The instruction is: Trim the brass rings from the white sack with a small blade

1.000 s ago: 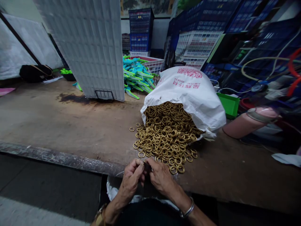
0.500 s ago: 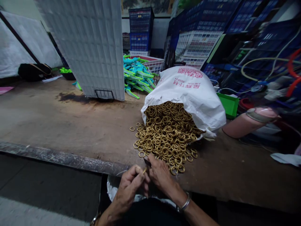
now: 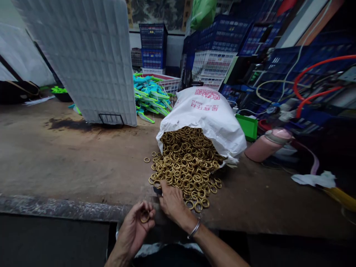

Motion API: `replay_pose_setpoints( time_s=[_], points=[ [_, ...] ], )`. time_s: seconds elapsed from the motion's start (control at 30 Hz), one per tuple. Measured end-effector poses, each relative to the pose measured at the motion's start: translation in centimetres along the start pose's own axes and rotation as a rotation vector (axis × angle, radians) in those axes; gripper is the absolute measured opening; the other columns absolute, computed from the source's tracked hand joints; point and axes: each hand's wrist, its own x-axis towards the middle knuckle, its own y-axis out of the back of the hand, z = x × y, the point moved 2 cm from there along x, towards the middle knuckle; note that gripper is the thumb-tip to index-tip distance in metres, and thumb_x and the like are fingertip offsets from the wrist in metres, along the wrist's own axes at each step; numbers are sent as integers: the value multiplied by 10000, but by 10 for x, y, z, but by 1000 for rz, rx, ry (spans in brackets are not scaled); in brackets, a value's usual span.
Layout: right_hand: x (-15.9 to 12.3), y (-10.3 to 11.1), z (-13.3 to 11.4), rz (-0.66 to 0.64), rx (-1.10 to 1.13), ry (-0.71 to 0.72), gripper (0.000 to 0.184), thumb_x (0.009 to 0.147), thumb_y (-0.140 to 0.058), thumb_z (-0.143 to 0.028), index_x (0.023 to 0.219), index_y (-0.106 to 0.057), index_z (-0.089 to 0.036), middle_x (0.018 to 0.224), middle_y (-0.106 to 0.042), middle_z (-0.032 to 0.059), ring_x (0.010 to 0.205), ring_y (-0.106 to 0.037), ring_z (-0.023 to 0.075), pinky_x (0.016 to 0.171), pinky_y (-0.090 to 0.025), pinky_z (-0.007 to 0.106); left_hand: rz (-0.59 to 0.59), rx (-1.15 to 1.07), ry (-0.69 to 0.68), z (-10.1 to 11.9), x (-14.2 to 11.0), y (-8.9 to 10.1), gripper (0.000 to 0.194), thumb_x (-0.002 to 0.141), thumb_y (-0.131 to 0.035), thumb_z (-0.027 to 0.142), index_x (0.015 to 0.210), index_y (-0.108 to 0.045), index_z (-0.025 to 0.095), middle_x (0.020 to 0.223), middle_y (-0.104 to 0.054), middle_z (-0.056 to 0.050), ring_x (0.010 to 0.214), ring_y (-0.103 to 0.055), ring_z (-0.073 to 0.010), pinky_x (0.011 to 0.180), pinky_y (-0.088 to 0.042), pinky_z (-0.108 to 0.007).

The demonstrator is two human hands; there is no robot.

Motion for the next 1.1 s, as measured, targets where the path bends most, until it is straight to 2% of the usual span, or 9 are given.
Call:
replay_pose_setpoints(
  time_s=[0.07,0.17,0.3,0.4,0.47,0.6,0.7,0.83,1.1],
  points=[
    [1,-4,5,18,28,16,281,705,-449,-138,985,-440,-160,804,-611,64,736,-547,186,623,-296,256,37,46,-32,-1,1,-2,227,634,-677,282,611,-511,128,657,-530,2,577,-508,-92,455,-404,-183],
    [1,-7,11,29,155,60,280,678,-436,-91,942,-453,-183,748,-596,25,675,-538,154,591,-283,230,59,190,-116,-3,3,-7,250,654,-663,338,711,-506,152,632,-509,30,517,-480,-72,387,-345,-150],
    [-5,3,14,61,441,133,196,715,-410,-98,876,-444,-204,692,-544,-10,620,-506,122,575,-297,205,103,400,-201,-9,7,-10,335,683,-612,429,883,-479,195,570,-486,66,404,-399,-48,327,-264,-131],
    [-11,10,13,55,612,153,69,761,-402,-157,804,-426,-206,659,-499,-25,581,-454,111,549,-303,201,129,477,-219,-11,11,-10,352,683,-598,452,886,-464,199,509,-445,90,353,-331,-32,318,-235,-127],
    [-15,12,11,61,677,171,17,779,-408,-197,771,-420,-204,653,-480,-31,575,-425,105,537,-299,200,109,480,-215,-12,12,-11,349,684,-597,449,883,-460,198,474,-403,106,333,-279,-24,314,-211,-127],
    [-19,10,9,57,740,198,62,801,-406,-225,750,-426,-196,644,-442,-44,577,-391,94,544,-296,201,40,518,-173,-14,11,-10,300,700,-580,451,776,-463,185,449,-352,110,331,-224,-18,316,-177,-134],
    [-19,9,9,21,781,146,140,824,-386,-274,722,-433,-188,632,-414,-49,582,-379,93,542,-291,204,31,611,-187,-14,7,-9,316,711,-567,456,652,-433,176,451,-362,97,337,-233,-14,323,-179,-140],
    [-17,8,10,-33,861,67,201,817,-398,-308,662,-420,-184,613,-400,-53,588,-379,91,544,-298,203,6,698,-259,-14,4,-10,315,720,-571,439,628,-450,163,468,-390,84,351,-260,-12,339,-194,-140],
    [-17,12,7,-153,1062,-30,214,814,-377,-288,642,-444,-181,553,-472,-46,529,-422,84,524,-327,196,-151,496,-148,-19,5,-12,295,787,-486,432,660,-474,165,480,-405,69,348,-248,-29,318,-179,-145]
  ],
)
